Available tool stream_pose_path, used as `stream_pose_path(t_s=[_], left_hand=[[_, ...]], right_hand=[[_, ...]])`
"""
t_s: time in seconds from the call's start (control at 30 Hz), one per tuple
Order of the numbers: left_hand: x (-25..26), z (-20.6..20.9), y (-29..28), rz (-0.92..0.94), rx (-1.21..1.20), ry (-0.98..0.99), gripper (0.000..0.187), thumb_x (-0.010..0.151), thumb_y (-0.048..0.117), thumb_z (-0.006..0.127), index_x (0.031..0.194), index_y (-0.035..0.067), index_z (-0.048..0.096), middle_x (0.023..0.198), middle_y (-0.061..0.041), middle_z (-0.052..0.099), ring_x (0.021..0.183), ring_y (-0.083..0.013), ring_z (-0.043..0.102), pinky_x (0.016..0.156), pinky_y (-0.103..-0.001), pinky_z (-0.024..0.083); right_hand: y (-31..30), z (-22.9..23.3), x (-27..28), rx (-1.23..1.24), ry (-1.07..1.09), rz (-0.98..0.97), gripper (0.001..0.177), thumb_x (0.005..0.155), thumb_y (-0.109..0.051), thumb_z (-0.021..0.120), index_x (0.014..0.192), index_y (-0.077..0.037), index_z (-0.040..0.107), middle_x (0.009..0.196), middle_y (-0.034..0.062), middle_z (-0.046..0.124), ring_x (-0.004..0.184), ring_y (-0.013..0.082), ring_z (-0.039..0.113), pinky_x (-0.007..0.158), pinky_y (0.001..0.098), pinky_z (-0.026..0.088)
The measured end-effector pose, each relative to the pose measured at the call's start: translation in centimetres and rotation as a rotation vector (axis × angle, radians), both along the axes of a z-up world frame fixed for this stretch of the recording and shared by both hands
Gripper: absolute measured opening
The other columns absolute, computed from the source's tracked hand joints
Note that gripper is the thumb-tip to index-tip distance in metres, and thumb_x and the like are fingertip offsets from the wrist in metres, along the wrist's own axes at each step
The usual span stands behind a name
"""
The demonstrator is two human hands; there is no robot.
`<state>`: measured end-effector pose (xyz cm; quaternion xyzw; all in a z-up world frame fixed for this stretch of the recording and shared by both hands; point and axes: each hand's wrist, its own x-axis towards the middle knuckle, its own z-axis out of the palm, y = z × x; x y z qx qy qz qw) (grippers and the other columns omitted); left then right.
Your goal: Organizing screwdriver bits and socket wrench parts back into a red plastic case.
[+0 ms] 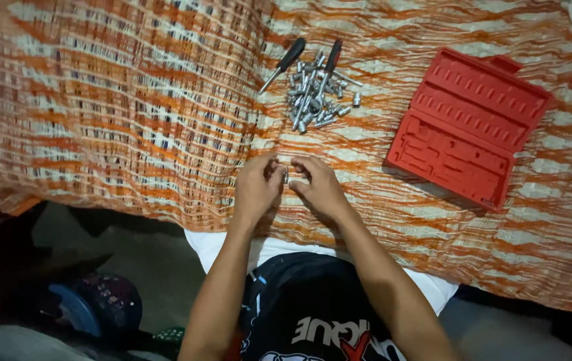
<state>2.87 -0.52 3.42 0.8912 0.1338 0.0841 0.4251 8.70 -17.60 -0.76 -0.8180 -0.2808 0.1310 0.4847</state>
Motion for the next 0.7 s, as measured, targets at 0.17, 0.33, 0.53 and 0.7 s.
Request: stream_pose_path(t_s=[0.17, 0.33, 0.53, 0.7], left_hand=[[3.9, -0.8, 0.1, 0.067, -0.012, -0.03, 0.024, 0.091, 0.011, 0.073, 0.114, 0.001, 0.072, 0.096, -0.017, 0.072, 0.085, -0.0316, 0.071, 0.078, -0.04, 0.057], [9.0, -2.6, 1.0, 0.045, 0.056, -0.131, 0.02, 0.094, 0.01, 0.072, 0.113, 0.002, 0.073, 0.102, -0.018, 0.073, 0.09, -0.032, 0.071, 0.081, -0.041, 0.057], [14.8, -3.7, 2.1, 0.01, 0.222, -0.096, 0.02, 0.092, 0.007, 0.072, 0.111, 0.003, 0.076, 0.106, -0.017, 0.073, 0.1, -0.0326, 0.066, 0.089, -0.044, 0.055], [18.5, -3.1, 2.4, -0.037, 0.362, -0.007, 0.027, 0.089, 0.003, 0.07, 0.115, 0.005, 0.077, 0.102, -0.018, 0.069, 0.094, -0.0359, 0.064, 0.081, -0.046, 0.055]], right_hand=[[-1.3, 0.9, 1.6, -0.05, 0.254, -0.14, 0.036, 0.09, -0.013, 0.075, 0.124, -0.003, 0.067, 0.104, 0.0105, 0.068, 0.087, 0.0204, 0.07, 0.078, 0.0312, 0.058], [-3.4, 0.6, 4.0, -0.038, 0.139, -0.231, 0.032, 0.094, -0.014, 0.071, 0.124, -0.004, 0.068, 0.102, 0.0097, 0.07, 0.087, 0.0192, 0.07, 0.078, 0.0304, 0.057], [-4.6, -1.6, 4.5, -0.094, 0.219, -0.174, 0.039, 0.092, -0.015, 0.069, 0.129, -0.005, 0.064, 0.12, 0.0143, 0.065, 0.097, 0.0256, 0.068, 0.085, 0.0358, 0.056], [-4.4, -1.2, 4.8, -0.165, 0.202, -0.137, 0.042, 0.097, -0.022, 0.067, 0.135, -0.006, 0.062, 0.122, 0.0162, 0.06, 0.117, 0.0325, 0.061, 0.101, 0.0398, 0.049]])
